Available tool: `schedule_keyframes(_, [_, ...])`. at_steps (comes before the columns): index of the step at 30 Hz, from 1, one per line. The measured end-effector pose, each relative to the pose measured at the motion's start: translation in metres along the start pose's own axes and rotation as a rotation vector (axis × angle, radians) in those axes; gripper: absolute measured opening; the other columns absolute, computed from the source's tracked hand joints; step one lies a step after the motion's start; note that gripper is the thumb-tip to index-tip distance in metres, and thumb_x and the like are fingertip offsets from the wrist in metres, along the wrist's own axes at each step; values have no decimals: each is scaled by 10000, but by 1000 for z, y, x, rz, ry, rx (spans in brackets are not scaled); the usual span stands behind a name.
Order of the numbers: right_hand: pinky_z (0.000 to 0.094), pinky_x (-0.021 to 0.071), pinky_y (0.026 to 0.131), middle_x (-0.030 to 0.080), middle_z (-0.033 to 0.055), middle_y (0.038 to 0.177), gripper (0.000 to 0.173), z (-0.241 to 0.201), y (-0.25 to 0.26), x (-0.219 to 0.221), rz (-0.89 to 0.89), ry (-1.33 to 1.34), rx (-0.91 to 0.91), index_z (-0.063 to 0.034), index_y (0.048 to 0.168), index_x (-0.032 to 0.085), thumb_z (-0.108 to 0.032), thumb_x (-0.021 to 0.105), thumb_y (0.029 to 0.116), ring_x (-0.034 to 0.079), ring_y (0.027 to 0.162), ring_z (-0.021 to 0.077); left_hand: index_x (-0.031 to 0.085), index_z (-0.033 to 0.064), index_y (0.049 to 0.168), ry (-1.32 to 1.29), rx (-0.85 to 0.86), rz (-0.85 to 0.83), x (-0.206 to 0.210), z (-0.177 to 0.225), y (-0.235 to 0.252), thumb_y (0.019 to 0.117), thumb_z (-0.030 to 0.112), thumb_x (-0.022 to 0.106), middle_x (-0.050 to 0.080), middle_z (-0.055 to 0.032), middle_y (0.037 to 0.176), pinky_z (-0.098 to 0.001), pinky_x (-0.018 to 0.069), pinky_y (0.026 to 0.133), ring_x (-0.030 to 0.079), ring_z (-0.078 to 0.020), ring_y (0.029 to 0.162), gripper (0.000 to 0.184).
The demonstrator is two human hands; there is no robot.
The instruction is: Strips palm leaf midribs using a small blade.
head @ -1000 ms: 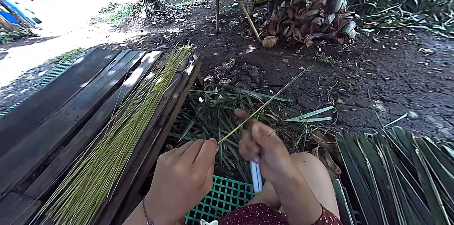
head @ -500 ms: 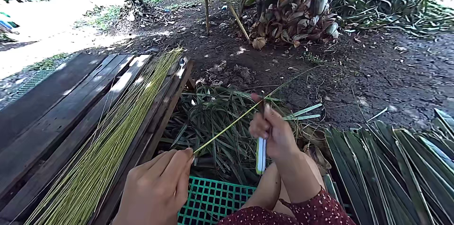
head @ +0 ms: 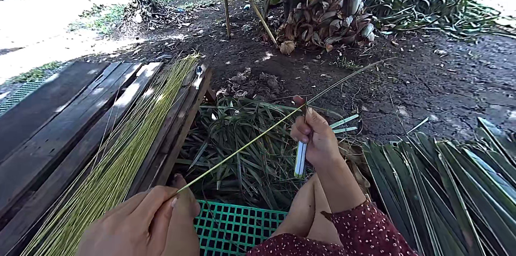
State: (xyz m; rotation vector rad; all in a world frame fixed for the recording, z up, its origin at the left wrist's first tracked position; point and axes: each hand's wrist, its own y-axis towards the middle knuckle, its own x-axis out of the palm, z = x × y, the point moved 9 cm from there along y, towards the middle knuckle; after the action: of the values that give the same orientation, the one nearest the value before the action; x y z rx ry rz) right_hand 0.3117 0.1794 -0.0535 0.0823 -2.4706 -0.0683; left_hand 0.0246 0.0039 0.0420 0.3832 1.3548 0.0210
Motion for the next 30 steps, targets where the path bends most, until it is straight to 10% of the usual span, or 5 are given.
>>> schedule_keyframes(9, [106, 386, 539, 525, -202, 666, 410, 46, -91, 106, -565, 79, 23, -31, 1378, 568, -276, 551, 1048, 459, 570, -95, 717, 84, 937, -43, 201, 305, 1, 72, 46, 1042, 246, 491, 682, -66, 762, -308, 493, 504, 651, -187, 616, 297])
schedule_keyframes(18, [162, 445, 504, 500, -120, 543, 345, 10, -35, 33, -149, 37, -112, -97, 1299, 622, -161, 375, 1067, 467, 457, -13, 699, 84, 909, -50, 192, 322, -5, 67, 27, 1037, 221, 498, 665, -61, 736, -248, 494, 555, 631, -151, 631, 275])
schedule_keyframes(26, [113, 355, 499, 469, -209, 628, 415, 52, -101, 111, -684, 141, 179, -20, 1380, 572, -272, 526, 1053, 414, 523, -89, 689, 84, 906, -93, 187, 287, 2, 66, 30, 1035, 237, 496, 664, -59, 735, -220, 468, 550, 605, -121, 619, 278])
schedule_keyframes(30, [141, 402, 497, 499, -158, 558, 326, 36, -52, 59, -349, 96, 64, -92, 1270, 655, -224, 448, 1057, 452, 477, -47, 714, 31, 912, -207, 92, 186, -5, 48, 16, 1025, 206, 537, 693, -95, 749, -197, 485, 596, 617, -96, 639, 274])
